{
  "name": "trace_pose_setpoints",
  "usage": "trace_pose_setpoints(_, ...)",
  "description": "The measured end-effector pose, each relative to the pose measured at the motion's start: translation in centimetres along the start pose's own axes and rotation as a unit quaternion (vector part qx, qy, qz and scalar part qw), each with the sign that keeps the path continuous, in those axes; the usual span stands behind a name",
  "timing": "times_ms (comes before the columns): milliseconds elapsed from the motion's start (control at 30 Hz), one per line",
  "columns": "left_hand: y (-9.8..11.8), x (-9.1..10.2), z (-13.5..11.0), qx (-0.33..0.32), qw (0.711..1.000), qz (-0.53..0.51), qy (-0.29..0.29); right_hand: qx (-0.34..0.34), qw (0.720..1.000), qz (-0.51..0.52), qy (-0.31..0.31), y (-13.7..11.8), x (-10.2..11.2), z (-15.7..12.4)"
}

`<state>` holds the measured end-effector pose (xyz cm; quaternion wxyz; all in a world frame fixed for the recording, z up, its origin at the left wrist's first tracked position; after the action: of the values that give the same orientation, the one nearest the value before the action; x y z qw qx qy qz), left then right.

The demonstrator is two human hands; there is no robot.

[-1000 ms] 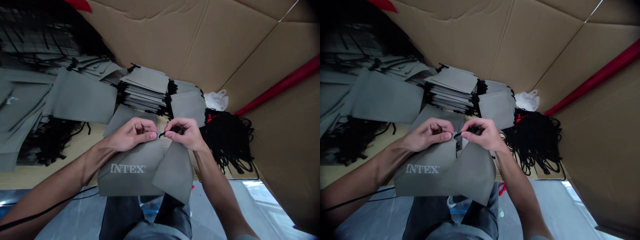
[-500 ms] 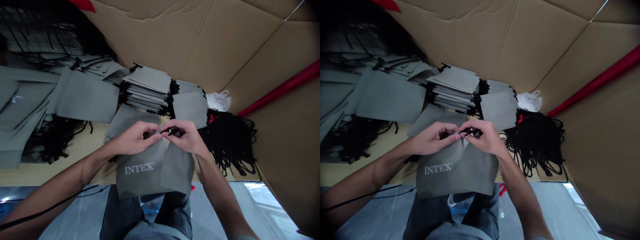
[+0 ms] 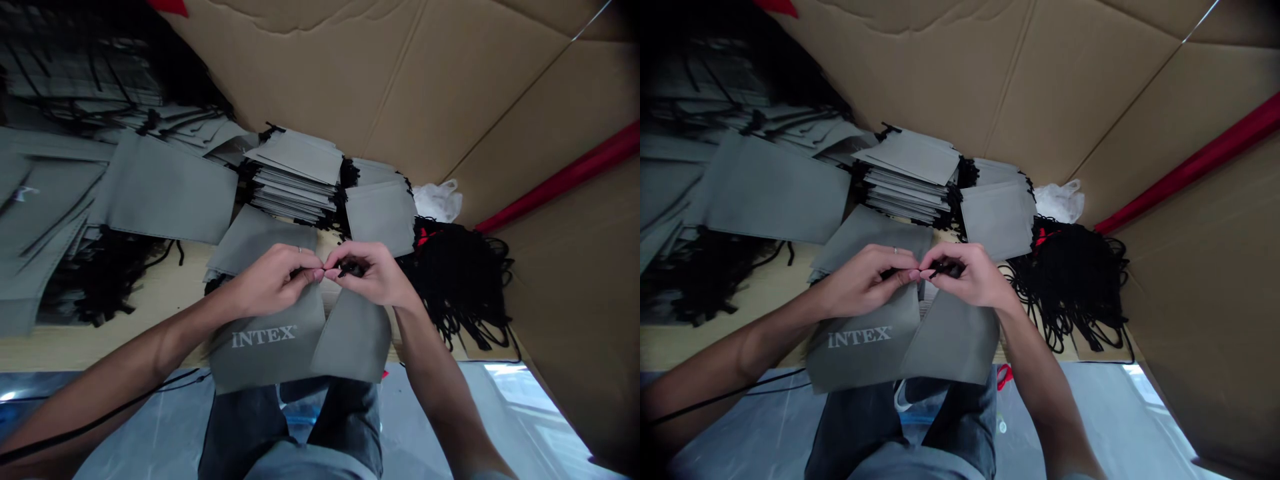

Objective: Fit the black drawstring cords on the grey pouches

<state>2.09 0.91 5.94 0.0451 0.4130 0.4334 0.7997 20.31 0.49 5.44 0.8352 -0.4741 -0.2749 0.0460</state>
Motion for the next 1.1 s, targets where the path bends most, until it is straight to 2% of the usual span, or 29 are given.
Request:
trace_pose_setpoints(133,0.4,0.0,-0.2,-0.036,0.998,-0.030,0.039,-0.014,0.997,0.073,0.027,0.2,-0.2,0.0)
trace_pose_setpoints(300,0.1,0.2,-0.3,-0.029,0.995,-0.062,0.069,-0.010,0.994,0.097,0.058,0.6,-0.1,0.3)
trace_pose_setpoints(467,-0.3,0.5,-0.1,0.016,0.997,-0.010,0.076,-0.021,0.996,0.066,0.063,0.6,0.1,0.4)
trace_pose_setpoints(633,-1.4,0.8,-0.2,0.066,0.990,0.000,0.123,-0.022,0.996,-0.011,0.084,0.4,1.0,0.2)
trace_pose_setpoints(800,-1.7,0.9,0.0,0.052,0.984,-0.076,0.151,-0.025,0.994,-0.048,0.093,0.3,1.2,0.2)
trace_pose_setpoints(1100,-1.5,0.9,-0.2,0.039,0.983,-0.047,0.172,-0.056,0.994,-0.023,0.090,0.3,0.7,0.1)
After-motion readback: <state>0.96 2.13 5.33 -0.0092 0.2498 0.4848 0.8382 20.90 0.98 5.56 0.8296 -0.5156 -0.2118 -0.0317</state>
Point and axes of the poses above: each hand's wrist, its own z-axis towards the middle knuckle, its own x-axis out of the back of the hand, y = z × x, the point moved 5 cm from there along z, towards the middle knuckle, and after that the axes turned 4 degrees about x, right-handed, at the moved point
